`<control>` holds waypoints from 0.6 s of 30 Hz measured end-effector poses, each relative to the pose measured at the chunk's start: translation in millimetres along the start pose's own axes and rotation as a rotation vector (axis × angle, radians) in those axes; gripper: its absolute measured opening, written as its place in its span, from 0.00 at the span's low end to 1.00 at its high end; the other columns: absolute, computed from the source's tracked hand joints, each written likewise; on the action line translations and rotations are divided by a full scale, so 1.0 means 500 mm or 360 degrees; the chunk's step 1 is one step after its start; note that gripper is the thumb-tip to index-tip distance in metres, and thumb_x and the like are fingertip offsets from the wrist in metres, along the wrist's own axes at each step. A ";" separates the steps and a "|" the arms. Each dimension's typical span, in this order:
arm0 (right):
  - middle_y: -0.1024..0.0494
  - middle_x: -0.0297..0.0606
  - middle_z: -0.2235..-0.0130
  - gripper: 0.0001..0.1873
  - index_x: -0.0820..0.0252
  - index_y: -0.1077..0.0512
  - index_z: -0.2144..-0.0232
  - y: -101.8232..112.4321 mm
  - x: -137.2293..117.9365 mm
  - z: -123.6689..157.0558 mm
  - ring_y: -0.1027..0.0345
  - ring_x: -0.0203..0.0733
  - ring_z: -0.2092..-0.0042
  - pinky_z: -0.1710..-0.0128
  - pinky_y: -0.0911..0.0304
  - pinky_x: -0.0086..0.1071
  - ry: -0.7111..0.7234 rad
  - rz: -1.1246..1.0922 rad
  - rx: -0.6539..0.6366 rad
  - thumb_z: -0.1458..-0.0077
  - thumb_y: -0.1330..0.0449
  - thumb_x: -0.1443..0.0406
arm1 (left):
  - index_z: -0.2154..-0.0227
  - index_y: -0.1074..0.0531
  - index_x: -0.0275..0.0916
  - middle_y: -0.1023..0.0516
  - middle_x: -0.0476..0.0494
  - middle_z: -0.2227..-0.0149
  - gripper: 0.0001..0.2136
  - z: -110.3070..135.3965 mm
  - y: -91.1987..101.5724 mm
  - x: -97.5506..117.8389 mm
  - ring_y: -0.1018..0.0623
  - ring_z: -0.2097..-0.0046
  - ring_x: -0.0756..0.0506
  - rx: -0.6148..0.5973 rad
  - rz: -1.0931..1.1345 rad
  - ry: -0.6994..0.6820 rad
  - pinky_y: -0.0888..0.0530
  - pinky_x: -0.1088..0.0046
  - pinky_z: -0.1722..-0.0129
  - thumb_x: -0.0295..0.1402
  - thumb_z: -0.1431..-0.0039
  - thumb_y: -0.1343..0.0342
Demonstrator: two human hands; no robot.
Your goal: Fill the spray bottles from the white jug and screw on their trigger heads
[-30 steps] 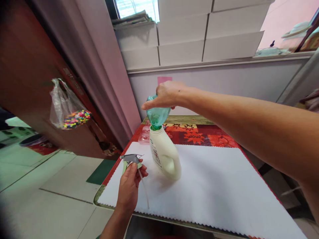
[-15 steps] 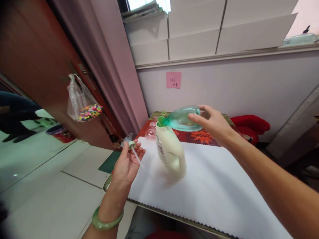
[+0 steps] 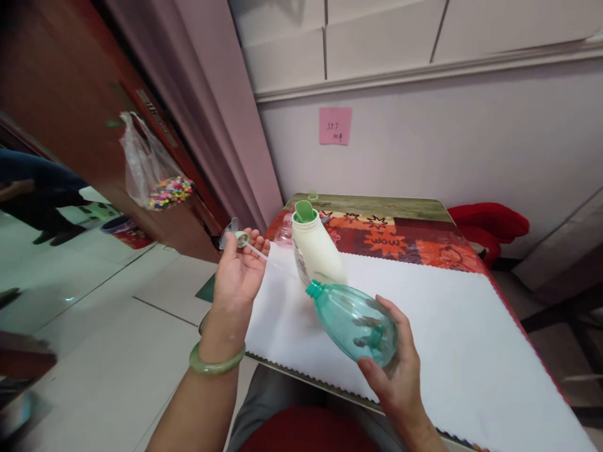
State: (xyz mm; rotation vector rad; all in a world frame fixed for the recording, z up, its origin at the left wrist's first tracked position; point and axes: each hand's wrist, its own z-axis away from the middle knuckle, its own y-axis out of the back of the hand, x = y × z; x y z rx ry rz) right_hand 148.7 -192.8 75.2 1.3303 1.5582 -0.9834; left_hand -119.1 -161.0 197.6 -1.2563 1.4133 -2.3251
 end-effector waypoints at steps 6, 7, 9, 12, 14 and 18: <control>0.31 0.46 0.42 0.38 0.49 0.34 0.39 -0.018 -0.005 -0.016 0.25 0.50 0.51 0.58 0.25 0.38 0.0060 -0.0069 -0.0063 0.50 0.31 0.50 | 0.65 0.27 0.36 0.20 0.43 0.68 0.14 0.025 -0.002 -0.021 0.20 0.66 0.50 -0.0028 -0.0005 0.0107 0.23 0.69 0.54 0.41 0.31 0.49; 0.31 0.46 0.41 0.38 0.49 0.34 0.39 -0.021 -0.002 -0.014 0.26 0.50 0.51 0.57 0.25 0.38 0.0054 -0.0072 -0.0069 0.50 0.31 0.50 | 0.65 0.27 0.36 0.20 0.43 0.68 0.14 0.028 -0.002 -0.022 0.20 0.66 0.49 -0.0028 0.0000 0.0118 0.23 0.69 0.55 0.41 0.31 0.49; 0.32 0.47 0.40 0.39 0.50 0.34 0.39 -0.031 0.005 -0.008 0.27 0.51 0.49 0.56 0.26 0.39 0.0032 -0.0084 -0.0080 0.50 0.31 0.50 | 0.66 0.27 0.36 0.20 0.44 0.68 0.14 0.034 0.000 -0.026 0.20 0.67 0.50 -0.0022 -0.0005 0.0116 0.23 0.69 0.55 0.41 0.31 0.49; 0.33 0.49 0.39 0.42 0.51 0.37 0.38 -0.056 0.008 -0.001 0.27 0.53 0.48 0.56 0.25 0.41 0.0032 -0.0115 -0.0084 0.51 0.30 0.50 | 0.66 0.27 0.36 0.20 0.43 0.68 0.13 0.057 0.005 -0.046 0.21 0.68 0.50 -0.0018 -0.0067 0.0066 0.24 0.69 0.56 0.39 0.31 0.49; 0.34 0.50 0.39 0.45 0.51 0.39 0.37 -0.079 0.004 -0.002 0.28 0.56 0.46 0.55 0.25 0.45 0.0100 -0.0068 -0.0074 0.53 0.29 0.50 | 0.65 0.26 0.35 0.19 0.42 0.65 0.13 0.082 0.010 -0.067 0.21 0.68 0.49 -0.0079 -0.0128 0.0077 0.24 0.69 0.58 0.40 0.32 0.47; 0.34 0.52 0.38 0.48 0.53 0.40 0.37 -0.112 -0.009 -0.015 0.36 0.62 0.38 0.44 0.32 0.58 0.0538 0.0285 0.0042 0.56 0.25 0.55 | 0.60 0.23 0.35 0.19 0.41 0.63 0.18 0.134 0.024 -0.100 0.20 0.65 0.48 -0.0229 -0.0297 0.0146 0.24 0.70 0.60 0.47 0.37 0.42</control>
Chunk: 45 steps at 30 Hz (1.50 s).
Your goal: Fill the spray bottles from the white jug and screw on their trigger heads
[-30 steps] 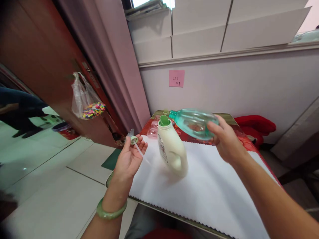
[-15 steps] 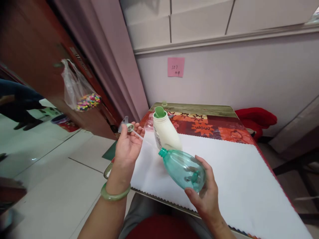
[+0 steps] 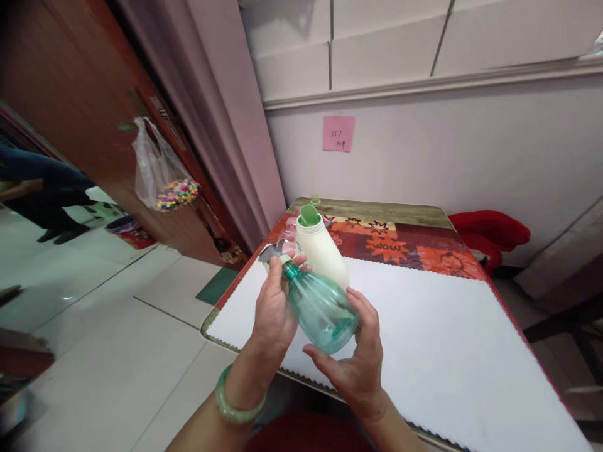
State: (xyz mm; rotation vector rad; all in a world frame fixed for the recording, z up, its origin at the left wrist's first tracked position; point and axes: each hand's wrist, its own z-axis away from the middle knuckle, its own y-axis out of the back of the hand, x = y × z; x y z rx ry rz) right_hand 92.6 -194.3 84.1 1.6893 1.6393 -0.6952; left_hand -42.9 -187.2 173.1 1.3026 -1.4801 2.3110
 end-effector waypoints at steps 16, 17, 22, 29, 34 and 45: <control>0.35 0.50 0.36 0.43 0.50 0.39 0.44 0.006 0.032 0.005 0.31 0.58 0.42 0.54 0.23 0.54 0.0867 0.0519 0.0028 0.59 0.25 0.69 | 0.60 0.22 0.36 0.18 0.40 0.63 0.19 0.030 0.014 0.018 0.20 0.65 0.46 -0.0001 -0.0030 0.0052 0.24 0.68 0.61 0.49 0.40 0.41; 0.35 0.49 0.35 0.43 0.49 0.39 0.44 0.004 0.033 0.005 0.31 0.57 0.42 0.54 0.23 0.54 0.0859 0.0505 0.0051 0.59 0.25 0.70 | 0.61 0.22 0.35 0.18 0.39 0.64 0.21 0.036 0.013 0.014 0.19 0.65 0.45 -0.0016 -0.0070 0.0092 0.24 0.68 0.61 0.50 0.40 0.41; 0.34 0.46 0.37 0.42 0.46 0.39 0.44 0.004 0.028 0.007 0.31 0.56 0.43 0.54 0.23 0.53 0.0806 0.0587 0.0066 0.58 0.26 0.70 | 0.60 0.22 0.35 0.18 0.39 0.66 0.22 0.055 0.011 -0.002 0.19 0.65 0.43 -0.0052 -0.0121 0.0061 0.24 0.68 0.61 0.51 0.41 0.41; 0.36 0.45 0.35 0.40 0.45 0.37 0.42 0.017 0.029 0.003 0.32 0.57 0.41 0.51 0.25 0.56 0.0862 0.0753 0.0022 0.54 0.28 0.70 | 0.60 0.22 0.39 0.18 0.42 0.59 0.16 0.059 0.007 -0.011 0.20 0.60 0.45 -0.0112 -0.0086 -0.0085 0.25 0.70 0.60 0.47 0.40 0.39; 0.31 0.48 0.38 0.44 0.47 0.40 0.39 0.005 0.011 -0.003 0.29 0.59 0.43 0.51 0.25 0.55 0.0781 0.0611 0.0056 0.56 0.26 0.66 | 0.60 0.24 0.40 0.18 0.43 0.61 0.15 0.058 0.007 -0.011 0.20 0.56 0.43 -0.0237 0.0018 -0.0099 0.26 0.67 0.54 0.45 0.41 0.37; 0.21 0.45 0.69 0.46 0.63 0.26 0.55 0.025 -0.086 -0.041 0.35 0.34 0.79 0.88 0.47 0.22 -0.1787 -0.1616 -0.0652 0.52 0.48 0.29 | 0.59 0.24 0.41 0.19 0.39 0.60 0.17 0.046 0.025 0.013 0.20 0.52 0.35 -0.0747 0.0065 0.0068 0.26 0.54 0.49 0.46 0.45 0.35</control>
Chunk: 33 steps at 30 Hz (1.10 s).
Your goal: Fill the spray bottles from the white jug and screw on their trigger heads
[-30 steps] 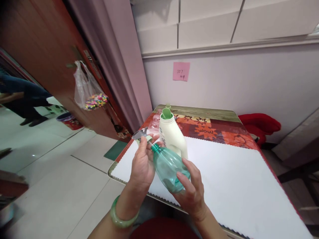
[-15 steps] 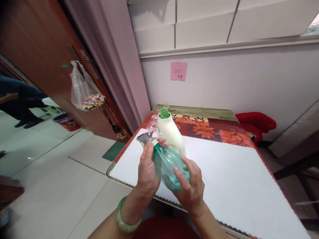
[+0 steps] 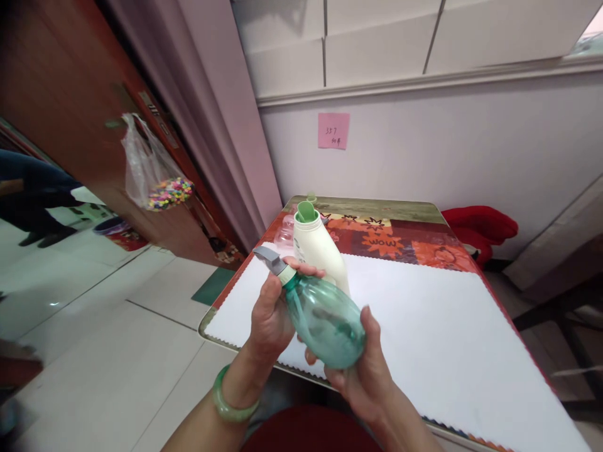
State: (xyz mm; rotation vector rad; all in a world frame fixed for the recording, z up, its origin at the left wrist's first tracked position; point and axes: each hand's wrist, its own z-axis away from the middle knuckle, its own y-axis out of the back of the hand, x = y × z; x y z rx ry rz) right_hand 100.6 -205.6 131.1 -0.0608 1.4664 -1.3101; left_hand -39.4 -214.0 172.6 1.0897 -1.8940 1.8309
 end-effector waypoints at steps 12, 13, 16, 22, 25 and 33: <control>0.32 0.52 0.39 0.56 0.51 0.45 0.36 0.000 0.059 -0.030 0.27 0.58 0.48 0.61 0.22 0.46 0.1018 0.1141 0.0507 0.60 0.30 0.40 | 0.60 0.25 0.41 0.22 0.44 0.64 0.10 -0.005 0.018 0.012 0.20 0.57 0.43 0.0397 -0.0165 -0.0332 0.27 0.61 0.48 0.40 0.39 0.40; 0.31 0.51 0.40 0.56 0.52 0.44 0.37 0.005 0.063 -0.032 0.28 0.59 0.46 0.57 0.23 0.48 0.1123 0.1332 0.0558 0.64 0.26 0.45 | 0.60 0.25 0.40 0.22 0.44 0.64 0.10 -0.006 0.020 0.015 0.20 0.57 0.43 0.0384 -0.0169 -0.0312 0.27 0.61 0.48 0.40 0.39 0.40; 0.23 0.44 0.53 0.46 0.54 0.38 0.43 0.008 0.065 -0.036 0.24 0.51 0.59 0.65 0.24 0.41 0.0965 0.1177 0.0485 0.61 0.26 0.49 | 0.59 0.24 0.40 0.21 0.42 0.63 0.11 -0.008 0.025 0.023 0.20 0.54 0.41 0.0263 -0.0161 -0.0212 0.28 0.61 0.47 0.40 0.39 0.39; 0.24 0.41 0.78 0.47 0.68 0.27 0.58 -0.014 0.058 -0.039 0.42 0.28 0.87 0.91 0.52 0.20 -0.0263 -0.0229 -0.0075 0.50 0.50 0.30 | 0.57 0.24 0.40 0.20 0.40 0.63 0.13 0.000 0.035 0.028 0.20 0.54 0.39 0.0060 -0.0198 -0.0137 0.27 0.60 0.47 0.42 0.38 0.41; 0.23 0.43 0.77 0.53 0.71 0.26 0.57 -0.019 0.049 -0.045 0.45 0.25 0.89 0.91 0.51 0.19 -0.0572 -0.0342 -0.0167 0.55 0.52 0.26 | 0.57 0.25 0.40 0.21 0.42 0.64 0.12 -0.001 0.043 0.026 0.20 0.54 0.41 0.0072 -0.0158 -0.0139 0.27 0.61 0.48 0.41 0.37 0.42; 0.26 0.48 0.43 0.63 0.53 0.43 0.36 -0.018 0.064 -0.066 0.25 0.53 0.51 0.60 0.23 0.39 0.0671 0.1003 0.0315 0.71 0.24 0.42 | 0.60 0.26 0.39 0.20 0.44 0.64 0.11 -0.021 0.068 0.037 0.20 0.54 0.42 0.0450 -0.0306 -0.0349 0.26 0.63 0.50 0.41 0.38 0.40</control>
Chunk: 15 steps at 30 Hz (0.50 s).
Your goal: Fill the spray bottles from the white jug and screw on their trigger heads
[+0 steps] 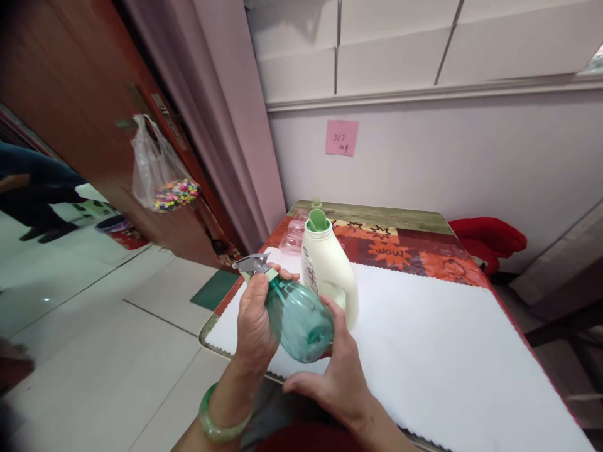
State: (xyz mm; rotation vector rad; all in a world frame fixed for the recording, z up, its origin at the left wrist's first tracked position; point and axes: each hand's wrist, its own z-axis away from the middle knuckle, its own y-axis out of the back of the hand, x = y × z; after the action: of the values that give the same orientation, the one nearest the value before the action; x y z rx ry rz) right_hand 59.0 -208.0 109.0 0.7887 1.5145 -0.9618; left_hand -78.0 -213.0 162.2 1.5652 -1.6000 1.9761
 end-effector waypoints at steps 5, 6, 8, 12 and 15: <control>0.23 0.44 0.49 0.47 0.54 0.40 0.41 -0.026 0.024 -0.005 0.25 0.51 0.53 0.55 0.26 0.40 0.0104 -0.0055 0.0047 0.59 0.26 0.52 | 0.47 0.29 0.41 0.21 0.37 0.53 0.25 0.021 0.027 -0.001 0.20 0.53 0.39 -0.0266 -0.0166 0.0012 0.23 0.64 0.57 0.51 0.41 0.40; 0.22 0.43 0.53 0.44 0.55 0.39 0.42 -0.031 0.027 -0.007 0.24 0.48 0.58 0.61 0.25 0.39 0.0051 -0.0201 -0.0019 0.57 0.27 0.50 | 0.44 0.31 0.41 0.21 0.36 0.53 0.29 0.028 0.038 -0.003 0.19 0.57 0.40 -0.0388 -0.0195 0.0081 0.22 0.66 0.62 0.52 0.43 0.39; 0.21 0.39 0.63 0.38 0.56 0.35 0.47 -0.039 0.032 -0.014 0.26 0.43 0.68 0.72 0.28 0.34 -0.0077 -0.0462 -0.0162 0.55 0.29 0.46 | 0.40 0.35 0.42 0.21 0.36 0.56 0.33 0.038 0.065 -0.004 0.20 0.66 0.43 -0.0638 -0.0207 0.0284 0.26 0.69 0.74 0.51 0.46 0.36; 0.23 0.38 0.71 0.36 0.60 0.26 0.58 -0.048 0.045 -0.028 0.29 0.39 0.73 0.78 0.33 0.29 -0.0450 -0.0850 -0.0394 0.52 0.39 0.35 | 0.41 0.37 0.44 0.22 0.38 0.59 0.37 0.031 0.127 0.005 0.22 0.72 0.45 -0.0858 -0.0178 0.0512 0.29 0.71 0.78 0.48 0.53 0.30; 0.22 0.42 0.68 0.43 0.63 0.25 0.60 -0.060 0.054 -0.036 0.29 0.35 0.75 0.78 0.34 0.25 -0.0686 -0.0933 -0.0585 0.53 0.45 0.30 | 0.45 0.37 0.45 0.24 0.43 0.60 0.33 0.020 0.161 0.008 0.26 0.75 0.49 -0.0760 -0.0228 0.0490 0.32 0.75 0.81 0.44 0.52 0.30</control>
State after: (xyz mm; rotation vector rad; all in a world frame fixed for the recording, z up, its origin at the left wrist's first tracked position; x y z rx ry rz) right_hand 20.5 -205.9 87.8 -0.1422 1.4913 -1.1366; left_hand -127.1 -256.1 113.9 1.1004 -1.6207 1.5200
